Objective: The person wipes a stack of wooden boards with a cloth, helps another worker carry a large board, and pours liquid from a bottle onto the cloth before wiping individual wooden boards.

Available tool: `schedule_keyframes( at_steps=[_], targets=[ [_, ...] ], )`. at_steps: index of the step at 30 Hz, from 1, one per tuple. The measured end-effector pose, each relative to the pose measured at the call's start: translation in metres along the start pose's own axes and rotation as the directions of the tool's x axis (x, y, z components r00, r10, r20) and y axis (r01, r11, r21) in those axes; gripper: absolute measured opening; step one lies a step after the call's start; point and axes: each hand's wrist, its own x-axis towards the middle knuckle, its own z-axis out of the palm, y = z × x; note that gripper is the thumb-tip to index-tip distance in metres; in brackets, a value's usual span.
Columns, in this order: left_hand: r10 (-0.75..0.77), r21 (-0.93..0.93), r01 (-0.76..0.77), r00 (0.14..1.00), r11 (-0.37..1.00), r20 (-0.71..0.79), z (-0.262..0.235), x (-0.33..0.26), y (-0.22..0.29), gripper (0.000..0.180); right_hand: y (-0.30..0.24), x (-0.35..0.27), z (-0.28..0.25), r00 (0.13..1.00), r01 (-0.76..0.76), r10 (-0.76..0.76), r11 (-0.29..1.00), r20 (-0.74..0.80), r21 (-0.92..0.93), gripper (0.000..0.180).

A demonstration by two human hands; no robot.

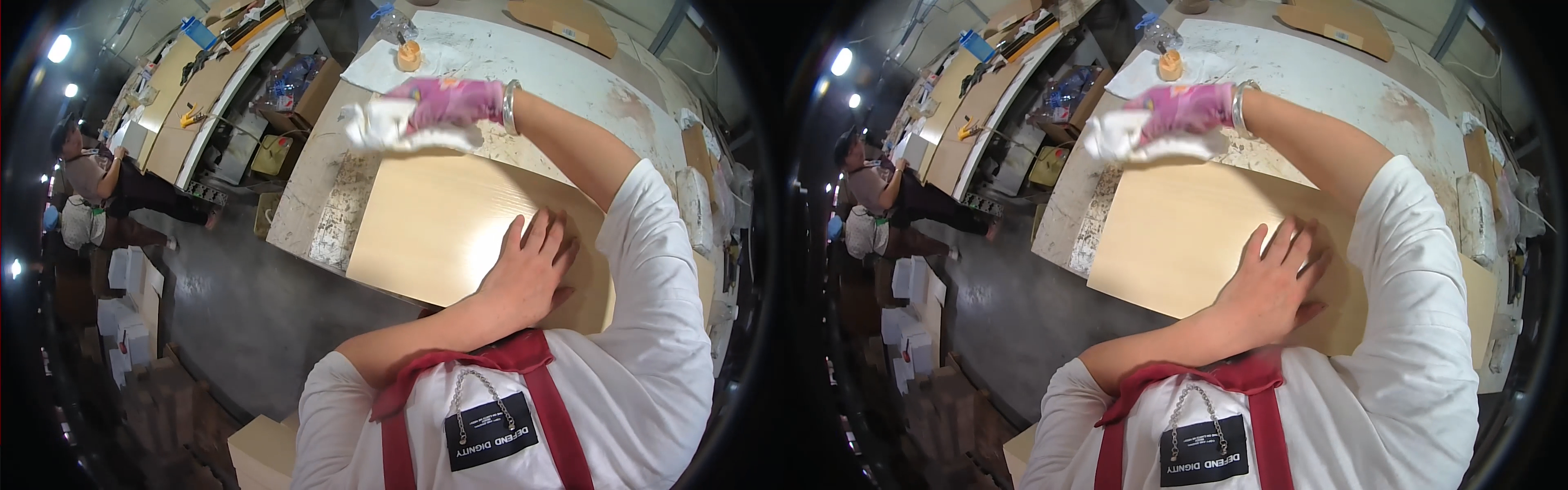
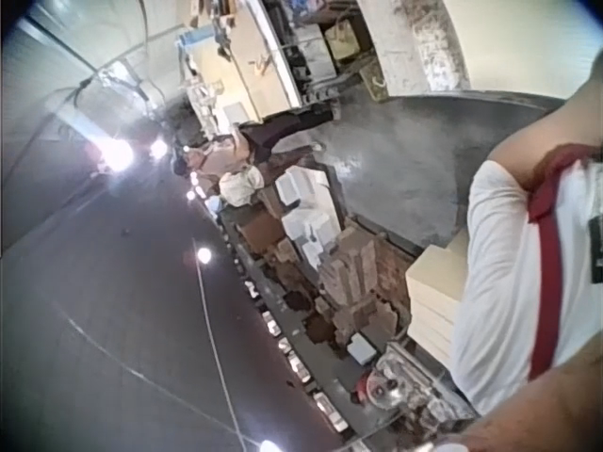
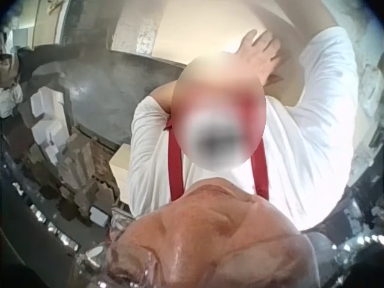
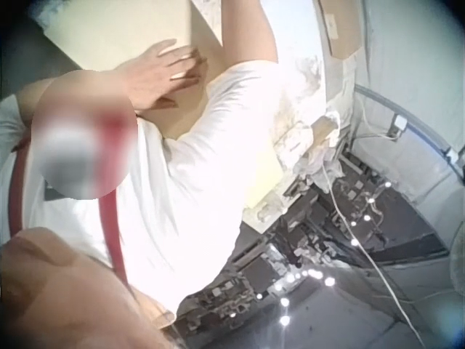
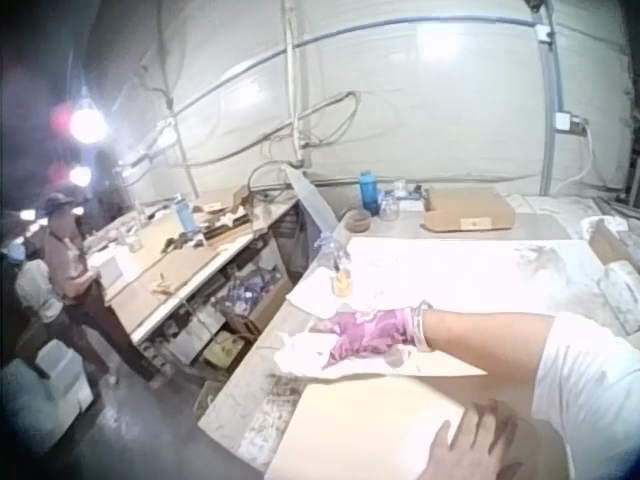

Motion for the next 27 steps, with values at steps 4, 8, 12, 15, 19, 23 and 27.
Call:
schedule_keyframes(
  at_steps=[4, 8, 12, 15, 19, 23, 27],
  targets=[
    [0.023, -0.017, -0.022, 0.999, 1.0, 0.046, -0.001, 0.0, 0.005, 0.051, 0.029, 0.02, 0.024, 0.997, -0.076, 0.081, 0.976, -0.015, 0.202, 0.046],
    [0.014, -0.019, -0.012, 0.994, 1.0, 0.104, -0.008, -0.001, -0.001, 0.05, -0.027, 0.009, 0.029, 0.944, -0.271, 0.259, 0.962, -0.205, -0.036, 0.06],
    [0.007, -0.034, -0.005, 0.998, 0.999, 0.064, -0.003, 0.007, 0.002, 0.051, 0.018, 0.014, 0.012, 0.982, -0.17, 0.16, 0.98, 0.097, 0.1, 0.049],
    [-0.005, -0.023, 0.007, 0.996, 1.0, 0.088, -0.009, -0.001, 0.001, 0.053, -0.03, 0.018, 0.038, 0.942, -0.312, 0.298, 0.947, -0.153, -0.077, 0.048],
    [0.004, -0.041, -0.001, 0.997, 0.999, 0.071, -0.006, 0.002, -0.001, 0.053, -0.015, 0.016, 0.007, 0.865, -0.5, 0.482, 0.847, 0.137, 0.18, 0.053],
    [-0.021, -0.03, 0.023, 0.997, 0.999, 0.072, -0.006, 0.001, 0.0, 0.05, -0.037, 0.006, 0.03, 0.975, -0.217, 0.198, 0.943, -0.097, -0.251, 0.047],
    [0.001, -0.062, 0.006, 0.993, 0.998, 0.116, -0.012, 0.002, 0.001, 0.05, 0.004, 0.024, 0.025, 0.968, -0.237, 0.238, 0.971, -0.079, 0.022, 0.053]
  ],
)
